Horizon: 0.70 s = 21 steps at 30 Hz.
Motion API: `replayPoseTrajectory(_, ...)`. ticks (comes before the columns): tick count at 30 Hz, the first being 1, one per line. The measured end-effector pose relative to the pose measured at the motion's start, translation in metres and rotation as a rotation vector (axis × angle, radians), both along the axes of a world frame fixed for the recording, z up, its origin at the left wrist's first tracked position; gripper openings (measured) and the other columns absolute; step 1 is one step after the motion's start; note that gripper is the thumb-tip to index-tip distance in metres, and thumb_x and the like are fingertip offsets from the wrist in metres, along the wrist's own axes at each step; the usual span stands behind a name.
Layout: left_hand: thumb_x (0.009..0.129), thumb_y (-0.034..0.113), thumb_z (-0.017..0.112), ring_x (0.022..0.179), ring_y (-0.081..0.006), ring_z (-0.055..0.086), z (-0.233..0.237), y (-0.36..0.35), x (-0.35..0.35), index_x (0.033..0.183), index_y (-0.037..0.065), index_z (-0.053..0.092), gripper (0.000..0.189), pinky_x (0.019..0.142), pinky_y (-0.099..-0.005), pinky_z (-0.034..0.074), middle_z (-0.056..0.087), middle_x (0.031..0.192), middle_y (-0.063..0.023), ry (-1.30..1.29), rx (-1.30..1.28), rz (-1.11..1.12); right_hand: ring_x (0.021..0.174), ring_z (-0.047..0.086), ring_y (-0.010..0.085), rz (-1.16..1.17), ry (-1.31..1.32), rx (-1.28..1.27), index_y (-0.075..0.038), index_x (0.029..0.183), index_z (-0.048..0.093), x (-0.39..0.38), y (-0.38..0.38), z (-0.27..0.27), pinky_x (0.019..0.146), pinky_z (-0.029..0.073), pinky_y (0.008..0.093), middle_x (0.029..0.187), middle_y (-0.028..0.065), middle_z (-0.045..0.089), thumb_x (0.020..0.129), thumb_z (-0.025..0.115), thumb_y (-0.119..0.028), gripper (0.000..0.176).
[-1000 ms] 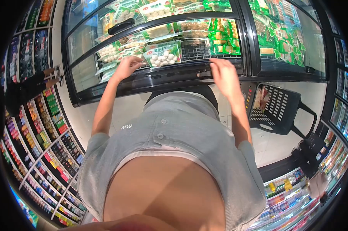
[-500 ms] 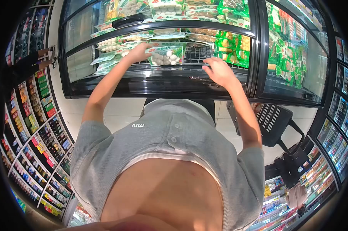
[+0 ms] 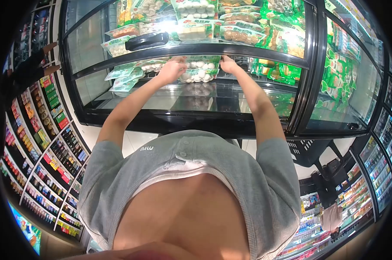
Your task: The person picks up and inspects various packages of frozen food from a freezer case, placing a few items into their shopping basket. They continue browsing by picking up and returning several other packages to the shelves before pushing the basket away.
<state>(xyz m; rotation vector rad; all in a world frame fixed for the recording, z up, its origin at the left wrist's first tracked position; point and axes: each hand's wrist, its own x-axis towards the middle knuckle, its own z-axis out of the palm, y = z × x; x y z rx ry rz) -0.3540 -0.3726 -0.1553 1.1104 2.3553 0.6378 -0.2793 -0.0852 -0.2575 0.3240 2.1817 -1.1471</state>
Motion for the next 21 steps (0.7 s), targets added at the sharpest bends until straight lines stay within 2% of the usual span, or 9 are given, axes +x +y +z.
replayPoseTrajectory(2,0.083,0.024,0.061,0.084,-0.0303,0.064,0.019,0.006,-0.003,0.09,0.012,0.068,0.016,0.073,-0.0409,0.052,0.067,0.084,-0.0127,-0.128,-0.238,0.054,0.097,0.061,0.0327,0.05,-0.132,0.143,0.0,0.106,0.061,-0.01,-0.009,0.019,0.086,0.045,0.0368,0.102,0.0195,0.065,0.087,0.056,-0.023,0.031)
replayPoseTrajectory(8,0.085,0.021,0.057,0.086,-0.0304,0.063,-0.007,0.011,-0.008,0.096,0.013,0.065,0.016,0.073,-0.0419,0.051,0.066,0.092,-0.0117,-0.021,-0.263,0.001,0.082,0.062,0.0346,-0.027,-0.042,0.074,0.0,0.088,0.062,0.002,-0.007,0.006,0.073,0.047,0.0399,0.083,0.0166,0.066,0.08,0.066,-0.031,0.033)
replayPoseTrajectory(9,0.085,0.02,0.056,0.087,-0.0302,0.063,-0.004,0.014,-0.01,0.095,0.012,0.064,0.015,0.073,-0.0419,0.051,0.066,0.094,-0.0115,-0.02,-0.303,-0.017,0.084,0.062,0.0352,-0.059,-0.029,0.076,0.001,0.088,0.062,0.002,-0.009,0.008,0.075,0.047,0.0416,0.083,0.0185,0.065,0.078,0.067,-0.027,0.03)
replayPoseTrajectory(12,0.083,0.017,0.054,0.085,-0.0305,0.063,0.007,0.018,-0.007,0.093,0.01,0.061,0.013,0.073,-0.0419,0.051,0.065,0.093,-0.0115,-0.086,-0.33,0.014,0.072,0.062,0.0316,0.057,0.152,0.112,0.003,0.092,0.059,0.003,-0.011,0.017,0.066,0.048,0.0377,0.078,0.0183,0.064,0.078,0.069,-0.016,0.025)
replayPoseTrajectory(13,0.079,0.011,0.053,0.085,-0.0332,0.062,0.006,0.018,-0.005,0.083,0.007,0.059,0.008,0.071,-0.0441,0.051,0.064,0.089,-0.0133,-0.063,-0.24,-0.007,0.074,0.062,0.0332,0.067,0.258,0.1,0.002,0.097,0.059,0.005,-0.011,0.023,0.066,0.049,0.0378,0.079,0.0195,0.063,0.078,0.065,-0.012,0.025)
replayPoseTrajectory(16,0.079,0.007,0.051,0.096,-0.0323,0.06,0.012,0.015,0.004,0.093,0.007,0.056,0.014,0.077,-0.0431,0.05,0.062,0.103,-0.0129,-0.034,-0.235,-0.092,0.077,0.063,0.0332,0.086,0.221,-0.019,0.0,0.103,0.059,0.007,-0.006,0.041,0.07,0.05,0.0374,0.082,0.0193,0.064,0.079,0.06,-0.011,0.026)
replayPoseTrajectory(17,0.08,0.004,0.05,0.104,-0.032,0.056,0.013,0.016,0.005,0.101,0.008,0.053,0.022,0.082,-0.0424,0.049,0.057,0.114,-0.0136,-0.08,-0.314,-0.12,0.079,0.065,0.0299,0.088,0.208,-0.052,-0.001,0.106,0.059,0.006,-0.002,0.047,0.073,0.05,0.0359,0.086,0.0186,0.065,0.081,0.058,-0.012,0.028)
replayPoseTrajectory(20,0.08,0.004,0.051,0.092,-0.0341,0.06,0.003,0.016,0.014,0.101,0.008,0.055,0.022,0.085,-0.0416,0.047,0.063,0.096,-0.0151,0.081,-0.158,0.008,0.086,0.064,0.0352,0.136,0.145,-0.119,-0.002,0.107,0.06,0.005,0.007,0.045,0.076,0.05,0.039,0.094,0.0213,0.064,0.08,0.055,-0.013,0.03)
replayPoseTrajectory(21,0.08,0.004,0.051,0.091,-0.0343,0.06,0.0,0.016,0.012,0.1,0.008,0.056,0.021,0.084,-0.0417,0.047,0.063,0.091,-0.0154,0.042,-0.216,-0.053,0.085,0.065,0.0333,0.155,0.115,-0.163,-0.002,0.108,0.059,0.003,0.009,0.038,0.075,0.05,0.0373,0.094,0.0199,0.065,0.082,0.058,-0.019,0.031)
